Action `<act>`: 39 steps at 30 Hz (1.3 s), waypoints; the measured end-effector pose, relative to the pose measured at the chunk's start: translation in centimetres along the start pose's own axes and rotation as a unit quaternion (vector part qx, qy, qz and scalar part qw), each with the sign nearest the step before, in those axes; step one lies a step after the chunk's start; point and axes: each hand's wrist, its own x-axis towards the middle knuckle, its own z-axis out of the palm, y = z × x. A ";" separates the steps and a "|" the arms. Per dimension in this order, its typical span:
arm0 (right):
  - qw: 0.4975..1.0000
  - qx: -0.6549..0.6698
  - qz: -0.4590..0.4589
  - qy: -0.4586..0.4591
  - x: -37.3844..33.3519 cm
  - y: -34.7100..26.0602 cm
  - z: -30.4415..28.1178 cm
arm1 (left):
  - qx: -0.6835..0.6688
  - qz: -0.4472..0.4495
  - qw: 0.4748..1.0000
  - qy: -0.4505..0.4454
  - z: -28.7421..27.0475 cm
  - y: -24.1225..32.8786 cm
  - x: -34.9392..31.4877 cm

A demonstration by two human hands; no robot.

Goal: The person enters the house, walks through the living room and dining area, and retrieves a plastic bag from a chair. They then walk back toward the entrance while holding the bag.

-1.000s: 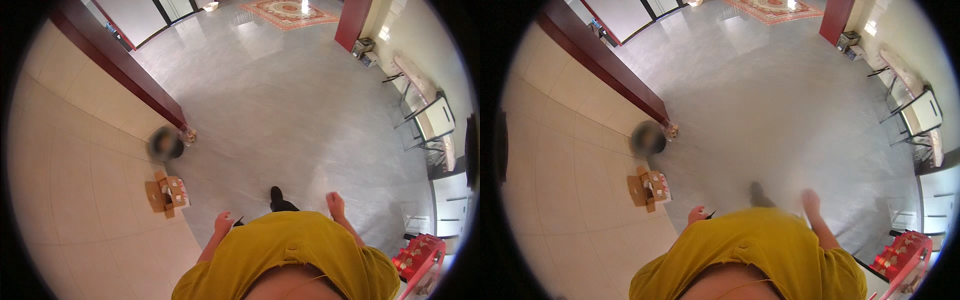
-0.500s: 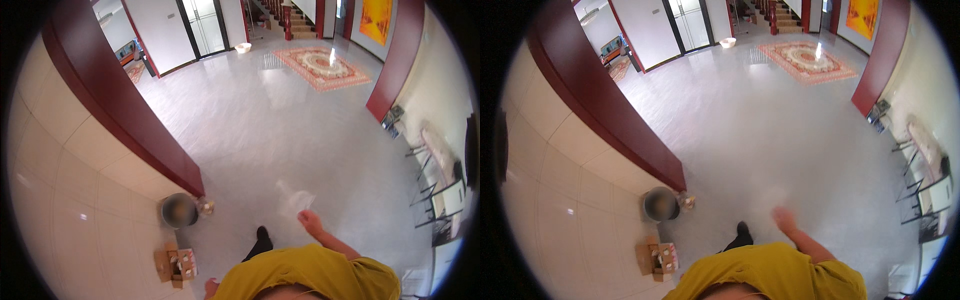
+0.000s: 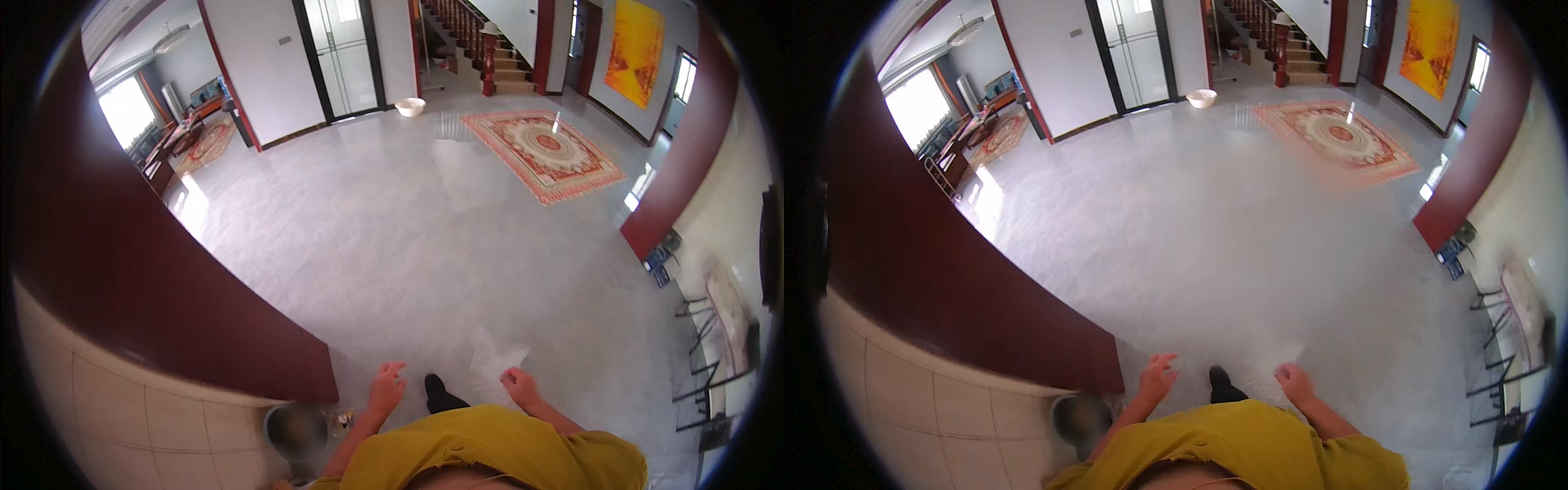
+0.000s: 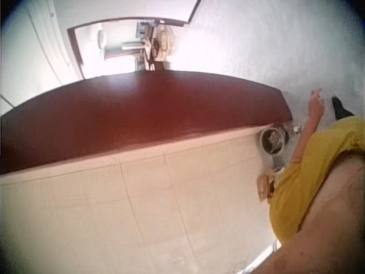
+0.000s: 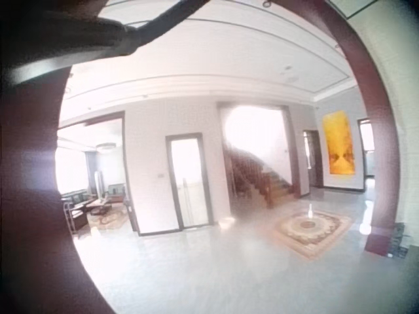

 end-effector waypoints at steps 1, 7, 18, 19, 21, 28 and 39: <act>1.000 0.001 -0.028 -0.002 3.9 -1.3 0.6 | 0.016 0.005 1.000 -0.014 -1.1 -0.1 1.7; 0.984 -0.008 -0.169 -0.050 21.9 -10.1 7.0 | -0.019 -0.046 0.999 0.023 -7.9 -1.0 10.6; 0.958 0.011 -0.183 -0.220 43.7 -22.6 22.3 | -0.135 -0.206 0.958 0.148 -16.4 -20.6 22.5; 0.962 -0.010 -0.164 -0.219 45.0 -23.5 22.7 | -0.135 -0.188 0.959 0.166 -17.2 -22.1 24.5; 0.961 -0.046 -0.144 -0.233 47.9 -26.0 23.3 | -0.079 -0.185 0.966 0.165 -19.9 -21.2 29.6; 0.958 -0.065 -0.149 -0.234 60.2 -33.6 27.0 | -0.081 -0.137 0.987 0.004 -31.1 -17.6 47.5; 0.910 -0.116 -0.106 -0.385 83.3 -50.4 36.8 | -0.145 -0.225 0.959 0.093 -46.3 -22.1 65.7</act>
